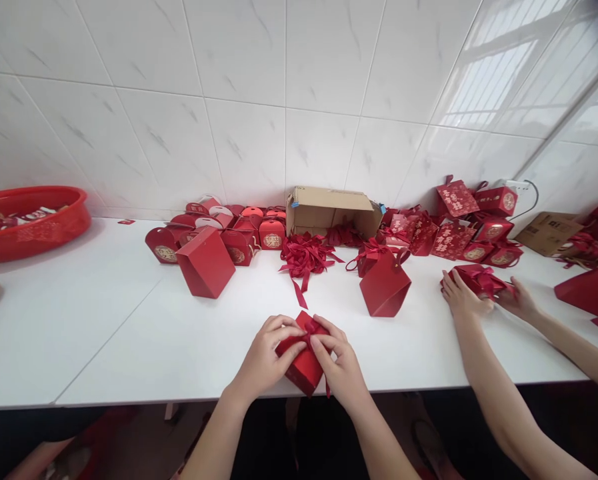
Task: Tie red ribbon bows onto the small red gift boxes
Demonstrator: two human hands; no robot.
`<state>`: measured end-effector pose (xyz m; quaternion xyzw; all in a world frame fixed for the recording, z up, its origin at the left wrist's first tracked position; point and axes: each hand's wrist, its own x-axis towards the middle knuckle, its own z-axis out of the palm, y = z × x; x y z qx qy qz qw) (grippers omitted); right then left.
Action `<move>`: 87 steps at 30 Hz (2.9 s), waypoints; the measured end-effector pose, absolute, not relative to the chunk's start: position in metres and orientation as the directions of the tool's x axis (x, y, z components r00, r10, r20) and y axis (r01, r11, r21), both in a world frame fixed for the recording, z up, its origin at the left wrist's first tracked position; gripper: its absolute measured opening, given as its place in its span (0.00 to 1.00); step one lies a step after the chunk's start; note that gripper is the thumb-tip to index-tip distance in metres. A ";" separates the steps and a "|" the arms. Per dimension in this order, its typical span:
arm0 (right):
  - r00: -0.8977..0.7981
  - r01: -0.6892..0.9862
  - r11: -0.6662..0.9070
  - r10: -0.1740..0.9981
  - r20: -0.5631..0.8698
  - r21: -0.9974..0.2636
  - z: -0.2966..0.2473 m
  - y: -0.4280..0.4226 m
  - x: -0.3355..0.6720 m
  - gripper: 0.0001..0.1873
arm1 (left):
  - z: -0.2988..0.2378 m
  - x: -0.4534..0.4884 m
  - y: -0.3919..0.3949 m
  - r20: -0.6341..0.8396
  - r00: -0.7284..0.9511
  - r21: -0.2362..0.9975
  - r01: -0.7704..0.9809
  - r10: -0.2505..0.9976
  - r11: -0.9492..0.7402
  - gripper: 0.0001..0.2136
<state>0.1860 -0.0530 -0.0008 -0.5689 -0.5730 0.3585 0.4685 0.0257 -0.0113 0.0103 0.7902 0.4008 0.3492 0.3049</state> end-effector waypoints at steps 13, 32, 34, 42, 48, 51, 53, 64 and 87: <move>-0.046 0.571 0.293 0.944 0.326 -0.767 0.010 -0.065 0.209 0.09 | 0.029 0.022 -0.004 0.285 0.506 0.757 0.402 0.814 -0.515 0.06; -0.398 0.436 0.406 0.887 0.233 -0.803 0.049 -0.038 0.212 0.14 | 0.045 0.014 -0.011 0.224 0.557 0.691 0.488 0.800 -0.533 0.07; -0.404 0.431 0.437 0.876 0.265 -0.789 0.046 -0.040 0.213 0.14 | 0.045 0.012 -0.013 0.224 0.538 0.702 0.490 0.813 -0.517 0.06; -0.557 0.555 0.548 0.804 0.211 -0.626 0.026 -0.049 0.219 0.30 | 0.046 -0.001 -0.008 0.209 0.526 0.698 0.510 0.824 -0.503 0.06; -0.542 0.541 0.585 0.792 0.281 -0.604 0.024 -0.048 0.218 0.29 | 0.046 0.002 -0.006 0.200 0.560 0.706 0.487 0.804 -0.515 0.06; -0.532 0.536 0.590 0.791 0.301 -0.604 0.021 -0.047 0.219 0.28 | 0.047 0.006 -0.004 0.186 0.565 0.711 0.487 0.804 -0.507 0.05; -0.532 0.534 0.588 0.792 0.300 -0.607 0.019 -0.047 0.220 0.28 | 0.048 0.007 -0.003 0.168 0.565 0.723 0.486 0.807 -0.491 0.05; -0.514 0.522 0.564 0.807 0.292 -0.640 0.018 -0.049 0.216 0.25 | 0.054 -0.008 0.001 0.067 0.675 0.744 0.457 0.735 -0.487 0.08; -0.508 0.571 0.590 0.801 0.318 -0.571 0.013 -0.045 0.211 0.26 | 0.058 -0.006 0.009 0.056 0.680 0.644 0.536 0.731 -0.547 0.03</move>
